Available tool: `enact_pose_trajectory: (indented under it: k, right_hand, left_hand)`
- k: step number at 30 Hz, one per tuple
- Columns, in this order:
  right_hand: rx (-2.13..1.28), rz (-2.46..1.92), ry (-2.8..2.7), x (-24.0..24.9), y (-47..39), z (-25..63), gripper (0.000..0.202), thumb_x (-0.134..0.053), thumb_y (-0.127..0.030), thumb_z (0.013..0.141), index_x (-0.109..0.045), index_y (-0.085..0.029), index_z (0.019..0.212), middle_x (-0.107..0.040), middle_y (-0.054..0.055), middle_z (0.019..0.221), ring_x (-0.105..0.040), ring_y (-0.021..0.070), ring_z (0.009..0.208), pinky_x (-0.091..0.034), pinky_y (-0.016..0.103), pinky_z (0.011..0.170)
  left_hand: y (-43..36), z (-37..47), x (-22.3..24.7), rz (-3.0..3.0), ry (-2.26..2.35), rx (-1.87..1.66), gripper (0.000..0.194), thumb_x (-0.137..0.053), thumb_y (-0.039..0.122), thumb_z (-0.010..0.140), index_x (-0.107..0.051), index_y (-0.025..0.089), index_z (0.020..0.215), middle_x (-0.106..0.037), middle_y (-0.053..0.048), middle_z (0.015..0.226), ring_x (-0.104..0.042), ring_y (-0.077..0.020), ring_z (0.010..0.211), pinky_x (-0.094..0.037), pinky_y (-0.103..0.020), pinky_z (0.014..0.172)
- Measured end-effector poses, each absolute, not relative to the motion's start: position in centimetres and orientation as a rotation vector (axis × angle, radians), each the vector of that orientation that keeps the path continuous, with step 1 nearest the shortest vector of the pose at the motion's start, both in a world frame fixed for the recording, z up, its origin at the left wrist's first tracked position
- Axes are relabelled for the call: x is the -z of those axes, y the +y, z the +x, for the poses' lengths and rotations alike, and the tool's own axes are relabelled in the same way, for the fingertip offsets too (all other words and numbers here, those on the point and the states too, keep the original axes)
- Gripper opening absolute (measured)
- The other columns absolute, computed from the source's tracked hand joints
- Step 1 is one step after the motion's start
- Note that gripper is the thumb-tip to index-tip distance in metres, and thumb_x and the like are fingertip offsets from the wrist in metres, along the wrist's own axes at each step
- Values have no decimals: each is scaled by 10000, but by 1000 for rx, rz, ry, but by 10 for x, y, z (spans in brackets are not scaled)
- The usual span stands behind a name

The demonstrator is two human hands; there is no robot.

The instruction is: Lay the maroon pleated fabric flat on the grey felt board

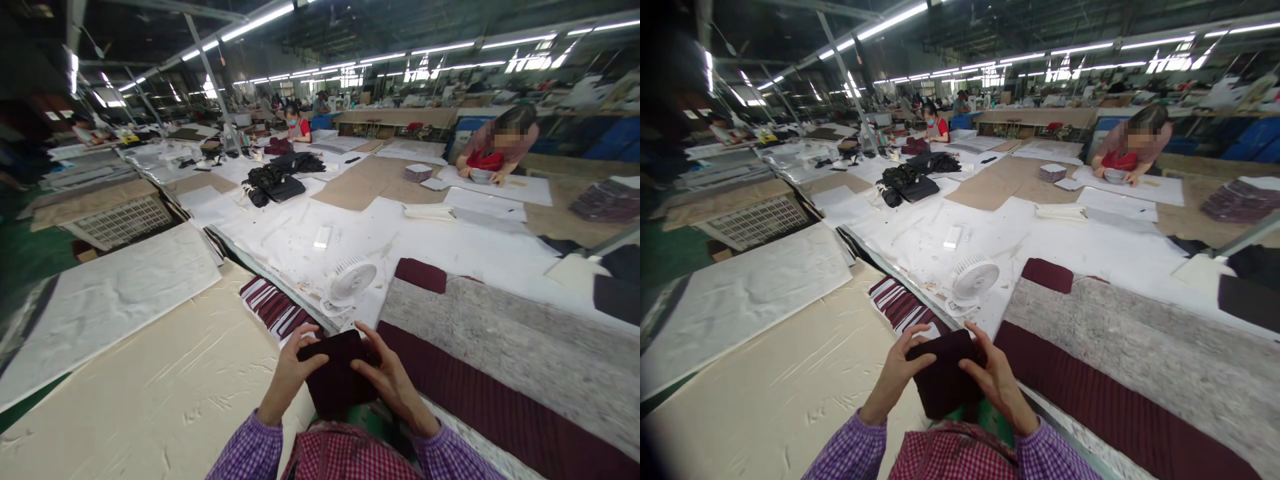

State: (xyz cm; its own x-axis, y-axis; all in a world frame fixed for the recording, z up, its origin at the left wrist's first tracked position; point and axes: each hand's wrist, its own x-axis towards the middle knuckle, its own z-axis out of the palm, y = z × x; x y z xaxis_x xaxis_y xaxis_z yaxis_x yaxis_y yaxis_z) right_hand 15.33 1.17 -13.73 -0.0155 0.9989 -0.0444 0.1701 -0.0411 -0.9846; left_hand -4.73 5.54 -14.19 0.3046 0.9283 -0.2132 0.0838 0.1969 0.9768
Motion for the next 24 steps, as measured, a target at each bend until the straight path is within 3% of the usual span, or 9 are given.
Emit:
enact_pose_trajectory:
  k: [3,9,14,21,24]
  right_hand:
    - [-1163,-1336,-1134,125,13,151,607,-661,-347,784,-398,-252,1323,-619,33,972,-618,203,917,-510,350,822]
    - [-1216,-1292,-929,121,14,145,581,-710,-454,715,-472,-239,1199,-604,86,1093,-596,256,995,-507,385,828]
    - [-1343,-1294,-954,109,12,149,505,-766,-422,663,-583,-205,1080,-683,50,937,-630,242,858,-517,359,756]
    - [-1427,-1276,-1036,90,9,158,360,-770,-423,640,-645,-198,892,-662,4,785,-596,193,739,-479,293,670]
    - [-1486,-1307,-1247,75,7,164,420,-820,-312,571,-694,-216,960,-698,16,842,-614,220,776,-472,300,690]
  left_hand:
    - [48,-44,142,1071,1003,-868,496,-639,360,741,-512,206,1195,-680,-56,1058,-614,-217,981,-485,-346,865]
    - [39,-36,143,985,952,-856,429,-704,310,720,-609,155,1109,-704,-82,1097,-619,-233,1012,-459,-379,947]
    - [42,-38,133,1024,978,-827,409,-742,317,682,-653,160,1049,-731,-58,1028,-637,-234,958,-492,-358,883]
    - [44,-46,122,1161,973,-780,307,-730,298,693,-674,195,977,-726,-3,918,-621,-196,883,-481,-284,815]
    - [46,-48,105,1345,896,-658,218,-714,260,706,-703,200,914,-715,-3,822,-614,-183,778,-465,-254,715]
